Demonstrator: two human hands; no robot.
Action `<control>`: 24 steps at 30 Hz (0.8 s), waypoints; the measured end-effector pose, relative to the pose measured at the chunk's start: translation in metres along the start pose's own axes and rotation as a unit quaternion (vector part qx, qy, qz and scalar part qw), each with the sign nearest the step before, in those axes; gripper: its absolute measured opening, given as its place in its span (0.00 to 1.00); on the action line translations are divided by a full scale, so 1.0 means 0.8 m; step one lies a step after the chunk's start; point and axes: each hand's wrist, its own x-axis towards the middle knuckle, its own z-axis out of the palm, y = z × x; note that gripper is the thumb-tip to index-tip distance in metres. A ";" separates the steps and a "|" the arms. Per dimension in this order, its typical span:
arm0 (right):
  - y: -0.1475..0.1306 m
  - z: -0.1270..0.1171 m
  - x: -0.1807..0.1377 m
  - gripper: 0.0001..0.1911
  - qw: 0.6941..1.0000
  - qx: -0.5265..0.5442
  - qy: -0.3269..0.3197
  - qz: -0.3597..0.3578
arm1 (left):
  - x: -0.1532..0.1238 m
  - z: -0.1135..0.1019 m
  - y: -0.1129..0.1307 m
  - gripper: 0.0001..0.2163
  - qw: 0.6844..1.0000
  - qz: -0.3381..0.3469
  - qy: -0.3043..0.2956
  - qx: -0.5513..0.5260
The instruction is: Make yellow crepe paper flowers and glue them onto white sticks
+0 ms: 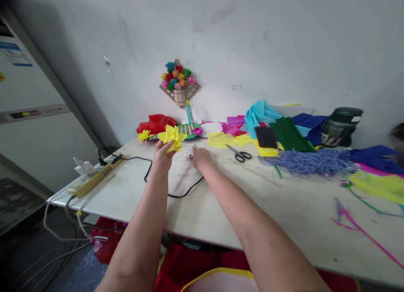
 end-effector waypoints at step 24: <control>0.171 -0.094 -0.116 0.16 0.757 0.650 0.060 -0.015 | -0.034 0.049 -0.073 0.20 0.981 -0.093 -0.160 0.061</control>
